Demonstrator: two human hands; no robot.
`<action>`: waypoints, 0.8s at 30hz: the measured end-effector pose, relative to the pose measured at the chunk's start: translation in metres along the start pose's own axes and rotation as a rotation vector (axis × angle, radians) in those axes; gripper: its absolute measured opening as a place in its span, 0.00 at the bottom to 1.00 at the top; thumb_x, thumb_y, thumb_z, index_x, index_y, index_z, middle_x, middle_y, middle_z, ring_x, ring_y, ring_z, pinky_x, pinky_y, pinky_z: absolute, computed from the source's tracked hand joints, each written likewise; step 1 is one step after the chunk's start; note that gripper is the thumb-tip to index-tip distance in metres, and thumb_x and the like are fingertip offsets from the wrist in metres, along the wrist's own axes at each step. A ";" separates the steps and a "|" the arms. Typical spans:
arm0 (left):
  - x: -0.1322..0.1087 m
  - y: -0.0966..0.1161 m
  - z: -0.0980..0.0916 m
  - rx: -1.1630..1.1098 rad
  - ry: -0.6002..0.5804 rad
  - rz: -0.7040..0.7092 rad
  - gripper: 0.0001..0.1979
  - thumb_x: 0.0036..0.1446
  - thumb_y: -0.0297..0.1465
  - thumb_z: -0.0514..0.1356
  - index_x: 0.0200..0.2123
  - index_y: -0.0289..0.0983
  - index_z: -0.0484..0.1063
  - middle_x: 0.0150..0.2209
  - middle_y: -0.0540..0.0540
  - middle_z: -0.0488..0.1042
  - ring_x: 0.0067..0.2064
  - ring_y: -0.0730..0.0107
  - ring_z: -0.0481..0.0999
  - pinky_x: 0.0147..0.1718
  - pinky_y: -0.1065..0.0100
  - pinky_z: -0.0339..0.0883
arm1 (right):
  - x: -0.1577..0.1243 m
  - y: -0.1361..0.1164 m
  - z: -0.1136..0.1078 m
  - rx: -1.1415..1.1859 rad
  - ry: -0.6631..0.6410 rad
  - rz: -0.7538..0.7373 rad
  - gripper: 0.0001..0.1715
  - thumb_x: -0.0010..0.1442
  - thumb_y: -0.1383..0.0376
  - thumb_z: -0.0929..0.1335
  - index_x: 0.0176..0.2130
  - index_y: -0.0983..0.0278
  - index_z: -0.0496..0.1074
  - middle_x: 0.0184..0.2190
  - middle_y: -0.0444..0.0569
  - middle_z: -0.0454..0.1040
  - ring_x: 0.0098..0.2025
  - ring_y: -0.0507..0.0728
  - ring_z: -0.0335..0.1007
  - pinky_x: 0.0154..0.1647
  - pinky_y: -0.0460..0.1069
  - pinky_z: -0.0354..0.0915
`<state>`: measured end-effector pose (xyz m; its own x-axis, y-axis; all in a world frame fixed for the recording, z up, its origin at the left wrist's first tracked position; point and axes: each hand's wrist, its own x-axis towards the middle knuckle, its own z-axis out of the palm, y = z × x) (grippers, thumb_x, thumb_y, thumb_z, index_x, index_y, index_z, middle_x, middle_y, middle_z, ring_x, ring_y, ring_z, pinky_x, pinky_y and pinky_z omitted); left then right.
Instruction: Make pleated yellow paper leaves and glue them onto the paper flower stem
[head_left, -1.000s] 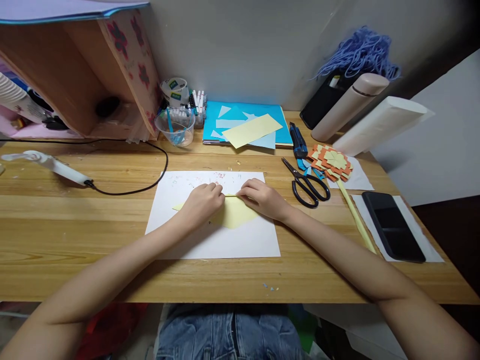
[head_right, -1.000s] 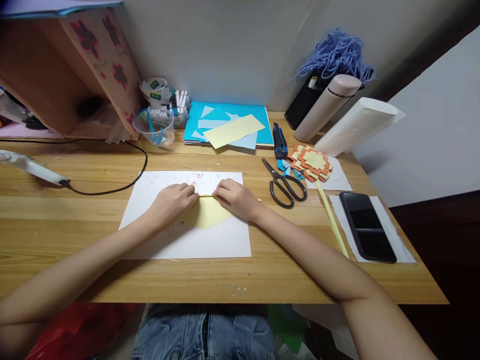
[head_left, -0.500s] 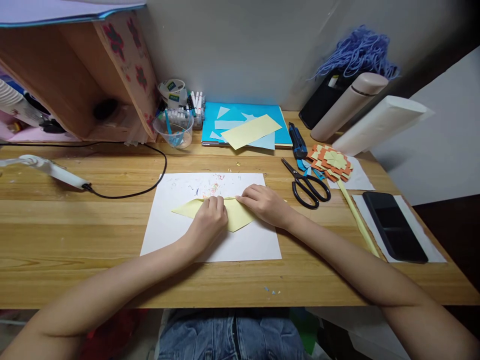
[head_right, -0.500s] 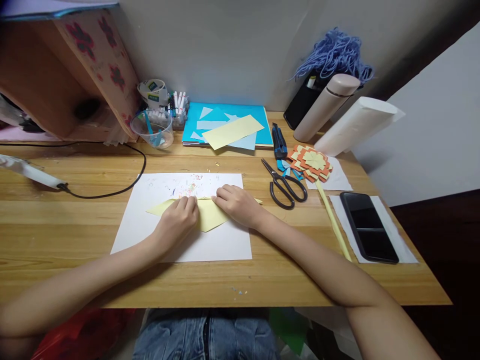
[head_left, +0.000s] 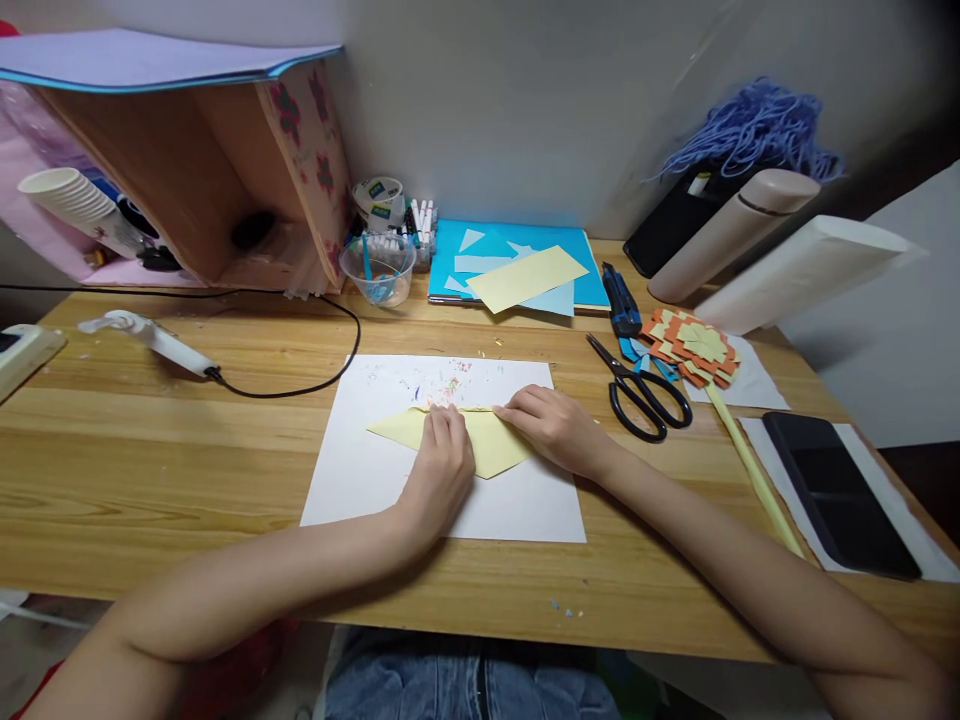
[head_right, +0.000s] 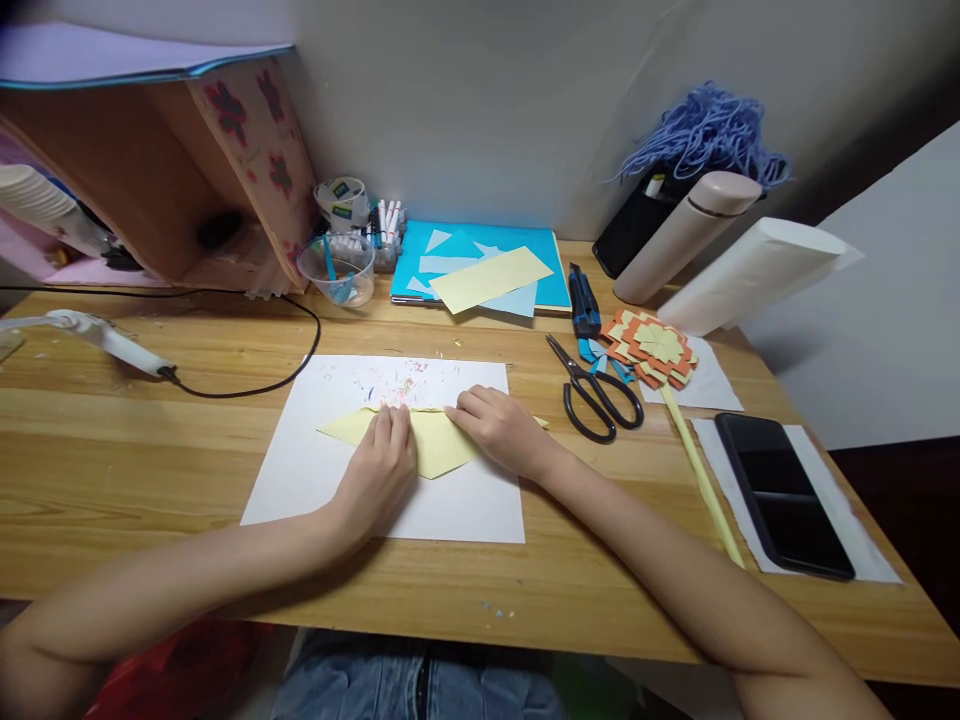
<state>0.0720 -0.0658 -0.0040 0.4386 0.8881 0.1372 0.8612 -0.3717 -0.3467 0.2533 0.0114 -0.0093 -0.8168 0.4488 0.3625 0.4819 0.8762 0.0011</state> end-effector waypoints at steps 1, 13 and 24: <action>0.000 0.000 0.001 0.013 -0.011 0.004 0.20 0.57 0.18 0.45 0.50 0.14 0.66 0.47 0.23 0.70 0.50 0.48 0.71 0.47 0.55 0.66 | 0.000 0.000 0.000 -0.002 0.008 -0.004 0.16 0.65 0.70 0.58 0.39 0.68 0.73 0.29 0.53 0.71 0.34 0.56 0.62 0.32 0.50 0.58; 0.002 -0.002 0.001 0.017 -0.131 -0.045 0.21 0.55 0.15 0.46 0.51 0.12 0.63 0.48 0.17 0.68 0.49 0.44 0.72 0.43 0.57 0.70 | -0.006 0.001 0.000 -0.017 0.011 -0.039 0.15 0.65 0.71 0.58 0.42 0.69 0.72 0.31 0.53 0.72 0.35 0.56 0.64 0.33 0.50 0.63; 0.002 -0.003 0.002 0.031 -0.122 -0.045 0.22 0.55 0.13 0.44 0.51 0.14 0.64 0.48 0.19 0.68 0.50 0.47 0.72 0.42 0.59 0.70 | -0.035 0.012 -0.005 -0.040 -0.016 0.060 0.15 0.64 0.71 0.59 0.45 0.68 0.71 0.34 0.53 0.74 0.38 0.57 0.65 0.36 0.51 0.63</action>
<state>0.0698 -0.0621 -0.0039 0.3639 0.9306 0.0403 0.8701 -0.3242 -0.3712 0.2891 0.0056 -0.0175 -0.7907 0.5036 0.3481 0.5424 0.8399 0.0172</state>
